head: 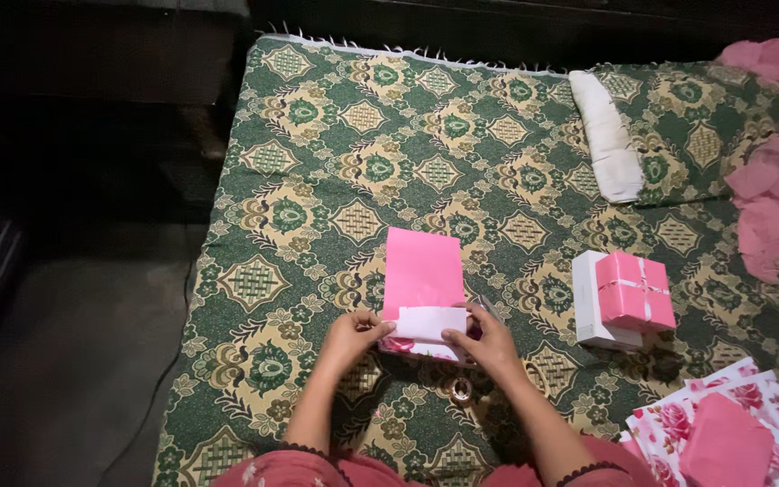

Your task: The person wraps a small box with floral-patterned paper, using scissors to trim excess and tape to secure the folds. They then place the wrapped box aside and begin wrapping another box with pink paper.

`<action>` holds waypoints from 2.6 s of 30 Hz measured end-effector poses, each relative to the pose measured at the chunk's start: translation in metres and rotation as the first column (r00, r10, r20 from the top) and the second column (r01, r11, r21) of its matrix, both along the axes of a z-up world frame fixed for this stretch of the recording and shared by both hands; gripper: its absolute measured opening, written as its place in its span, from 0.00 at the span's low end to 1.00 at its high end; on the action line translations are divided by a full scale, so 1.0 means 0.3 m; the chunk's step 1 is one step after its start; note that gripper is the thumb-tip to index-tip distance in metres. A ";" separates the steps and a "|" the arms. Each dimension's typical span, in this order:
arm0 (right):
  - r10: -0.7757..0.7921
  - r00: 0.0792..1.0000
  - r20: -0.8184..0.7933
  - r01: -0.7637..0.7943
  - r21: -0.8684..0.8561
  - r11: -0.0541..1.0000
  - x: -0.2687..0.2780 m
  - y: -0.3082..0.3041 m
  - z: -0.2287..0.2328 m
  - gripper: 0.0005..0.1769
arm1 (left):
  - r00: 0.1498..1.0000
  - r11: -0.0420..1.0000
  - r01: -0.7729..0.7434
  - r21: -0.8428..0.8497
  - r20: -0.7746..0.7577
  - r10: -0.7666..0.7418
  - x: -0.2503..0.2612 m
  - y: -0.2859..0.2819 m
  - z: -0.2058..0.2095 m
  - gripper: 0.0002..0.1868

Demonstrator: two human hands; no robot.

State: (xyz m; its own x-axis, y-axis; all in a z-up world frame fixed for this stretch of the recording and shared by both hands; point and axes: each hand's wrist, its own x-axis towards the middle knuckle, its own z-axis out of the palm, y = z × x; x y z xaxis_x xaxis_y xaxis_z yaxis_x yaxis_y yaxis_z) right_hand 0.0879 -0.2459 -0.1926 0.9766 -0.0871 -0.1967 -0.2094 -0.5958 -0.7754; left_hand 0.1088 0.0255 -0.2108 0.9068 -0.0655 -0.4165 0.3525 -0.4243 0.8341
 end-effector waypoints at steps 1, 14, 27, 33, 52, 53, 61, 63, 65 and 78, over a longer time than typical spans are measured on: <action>0.002 1.000 -0.001 -0.002 -0.023 1.000 -0.002 0.005 0.010 0.36 | 1.000 1.000 -0.006 0.018 0.025 0.005 -0.003 0.001 0.007 0.18; 0.071 0.995 0.071 -0.051 -0.253 0.966 -0.038 0.026 0.051 0.49 | 0.997 0.993 -0.067 0.094 0.039 0.063 -0.014 -0.031 0.059 0.20; 0.417 0.796 0.439 -0.093 -0.592 0.801 -0.147 0.134 -0.058 0.35 | 0.850 0.940 -0.211 0.267 0.524 0.042 -0.104 -0.119 0.103 0.15; 0.432 0.765 0.478 -0.131 -0.541 0.831 -0.190 0.143 -0.093 0.33 | 0.801 0.966 -0.164 0.199 0.599 0.013 -0.113 -0.110 0.155 0.12; 0.418 0.886 0.201 -0.213 -0.625 0.751 -0.302 0.243 -0.043 0.54 | 0.899 0.993 -0.106 0.056 0.433 0.072 -0.116 -0.105 0.130 0.14; 0.394 0.901 0.182 -0.203 -0.626 0.753 -0.295 0.236 -0.034 0.53 | 0.895 0.993 -0.096 0.067 0.442 0.057 -0.114 -0.104 0.134 0.14; -0.272 0.960 -0.064 0.270 -0.027 0.962 -0.153 0.014 0.006 0.37 | 0.925 0.995 -0.097 0.031 0.371 0.079 -0.120 -0.100 0.145 0.14; -0.267 0.961 -0.066 0.272 0.091 0.958 -0.126 -0.042 -0.016 0.37 | 0.928 0.995 -0.094 0.029 0.364 0.077 -0.117 -0.103 0.148 0.14; -0.238 0.969 -0.059 0.245 0.206 0.947 -0.104 -0.054 -0.067 0.38 | 0.929 0.994 -0.099 0.043 0.362 0.077 -0.118 -0.098 0.150 0.14; -0.212 0.977 0.014 0.210 0.104 0.972 -0.131 -0.077 -0.191 0.42 | 0.903 0.988 -0.145 0.044 0.413 0.114 -0.119 -0.105 0.116 0.14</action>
